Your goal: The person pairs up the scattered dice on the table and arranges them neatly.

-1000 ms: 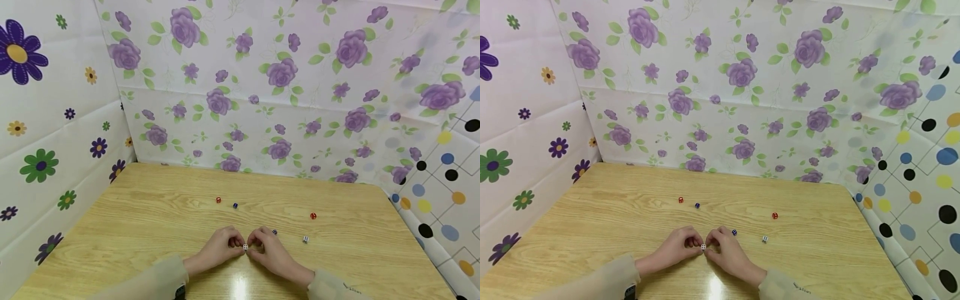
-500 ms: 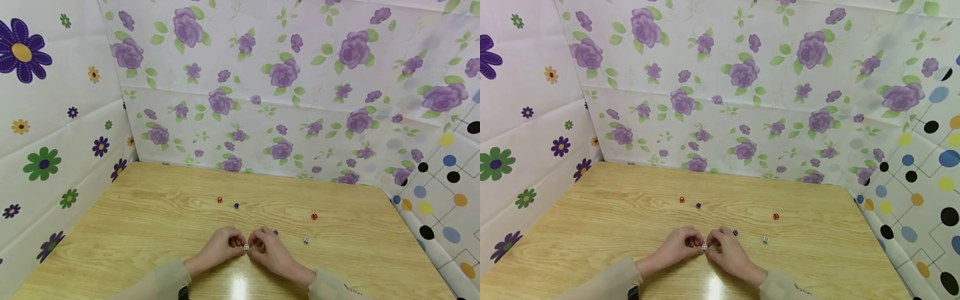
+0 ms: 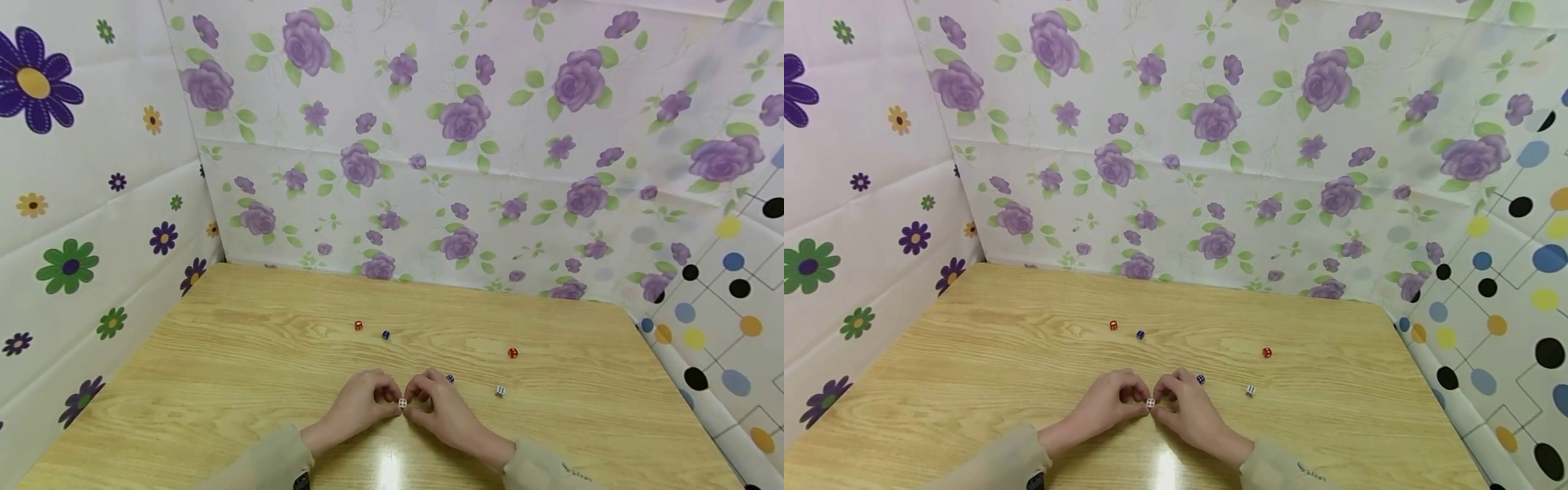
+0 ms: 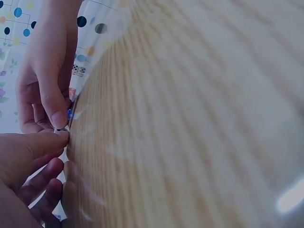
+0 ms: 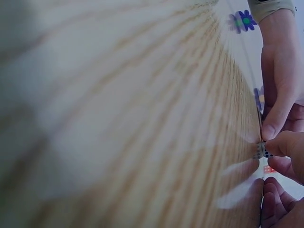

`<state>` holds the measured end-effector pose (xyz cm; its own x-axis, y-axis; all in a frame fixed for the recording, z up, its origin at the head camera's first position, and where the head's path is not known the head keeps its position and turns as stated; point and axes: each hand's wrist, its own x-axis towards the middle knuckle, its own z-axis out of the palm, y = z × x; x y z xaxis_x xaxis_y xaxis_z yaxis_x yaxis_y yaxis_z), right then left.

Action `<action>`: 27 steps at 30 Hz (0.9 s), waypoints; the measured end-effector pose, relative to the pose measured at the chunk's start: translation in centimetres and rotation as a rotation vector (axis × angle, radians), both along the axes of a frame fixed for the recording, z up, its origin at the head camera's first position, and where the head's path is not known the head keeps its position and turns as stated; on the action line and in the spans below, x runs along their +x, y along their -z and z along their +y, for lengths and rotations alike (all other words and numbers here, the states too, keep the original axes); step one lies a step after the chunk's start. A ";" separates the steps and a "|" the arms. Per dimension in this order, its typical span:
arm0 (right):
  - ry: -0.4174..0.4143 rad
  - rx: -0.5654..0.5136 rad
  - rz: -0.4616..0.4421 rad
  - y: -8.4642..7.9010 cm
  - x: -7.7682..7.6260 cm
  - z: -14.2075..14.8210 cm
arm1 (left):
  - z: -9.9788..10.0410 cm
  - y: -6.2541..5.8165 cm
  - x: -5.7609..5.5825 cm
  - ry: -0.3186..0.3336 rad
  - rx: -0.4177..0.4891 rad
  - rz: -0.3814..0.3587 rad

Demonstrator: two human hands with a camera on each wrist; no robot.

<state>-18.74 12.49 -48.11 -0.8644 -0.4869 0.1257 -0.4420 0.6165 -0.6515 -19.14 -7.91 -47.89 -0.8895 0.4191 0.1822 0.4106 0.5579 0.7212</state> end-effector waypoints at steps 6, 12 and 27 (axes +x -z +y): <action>0.006 0.012 -0.004 -0.1 0.0 0.0 | 0.0 0.1 0.1 -0.004 0.003 0.012; 0.004 0.017 -0.004 -0.1 -0.1 -0.1 | 0.0 0.2 0.2 -0.007 0.010 0.003; -0.087 0.015 -0.050 -3.8 -1.3 3.4 | 0.0 0.4 0.2 -0.004 0.020 -0.019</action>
<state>-20.01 15.85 -44.33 -0.8240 -0.5616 0.0750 -0.4610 0.5875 -0.6651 -18.93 -7.93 -48.26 -0.8945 0.4119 0.1737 0.3946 0.5449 0.7399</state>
